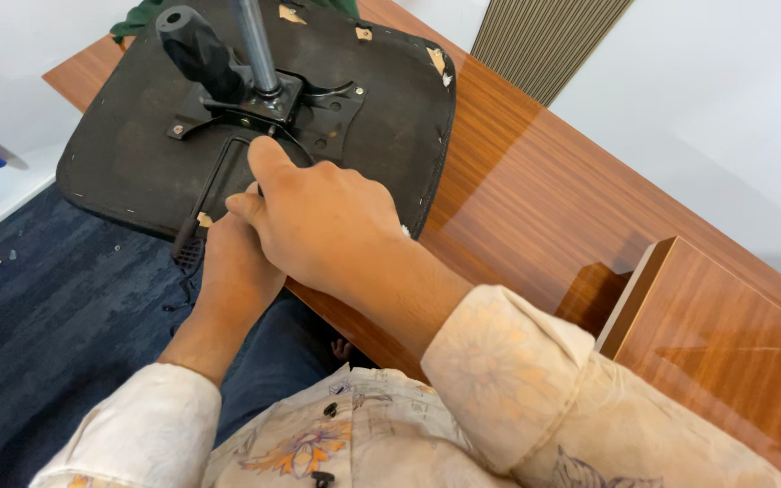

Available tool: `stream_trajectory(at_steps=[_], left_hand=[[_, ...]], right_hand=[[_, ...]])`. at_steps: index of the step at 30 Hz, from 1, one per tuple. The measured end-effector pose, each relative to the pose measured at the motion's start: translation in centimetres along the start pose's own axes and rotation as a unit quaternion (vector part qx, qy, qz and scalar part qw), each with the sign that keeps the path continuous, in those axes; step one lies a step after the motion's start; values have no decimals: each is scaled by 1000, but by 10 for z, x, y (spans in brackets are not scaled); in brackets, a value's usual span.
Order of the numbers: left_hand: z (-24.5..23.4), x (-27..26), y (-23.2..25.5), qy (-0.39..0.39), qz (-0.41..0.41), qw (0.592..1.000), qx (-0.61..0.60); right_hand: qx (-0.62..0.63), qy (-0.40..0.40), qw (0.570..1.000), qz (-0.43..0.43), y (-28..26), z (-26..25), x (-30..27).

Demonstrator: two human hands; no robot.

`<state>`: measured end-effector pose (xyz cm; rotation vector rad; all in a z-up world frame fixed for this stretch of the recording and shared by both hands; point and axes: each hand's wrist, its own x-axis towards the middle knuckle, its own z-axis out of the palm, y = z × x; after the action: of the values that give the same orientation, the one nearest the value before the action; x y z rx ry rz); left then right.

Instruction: The person uses a screwdriver to remove screws from the underside of an office chair seat that is placed upside down on a table. The person unscrews several fasteners and sets them aside, partially disassembling the chair base from the seat.

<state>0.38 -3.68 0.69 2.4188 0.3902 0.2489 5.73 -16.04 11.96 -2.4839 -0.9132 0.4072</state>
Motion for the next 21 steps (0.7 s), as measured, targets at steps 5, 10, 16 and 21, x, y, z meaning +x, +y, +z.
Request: stream_trajectory(at_steps=[5,10,16,21], left_hand=[[2,-12,0,51,45,997,-46],[-2,-21,-9,35,29,991,-127],[2,-20,-6,52,17,999,-3],[0,-22,-1,51,19,995,-86]], right_hand=[[-9,-46,998,-31,4,0,2],[-13,-24,990,-138,15,8,-1],[-9,-60,998,-21,7,-3,2],[1,-68,998,-9,15,-5,7]])
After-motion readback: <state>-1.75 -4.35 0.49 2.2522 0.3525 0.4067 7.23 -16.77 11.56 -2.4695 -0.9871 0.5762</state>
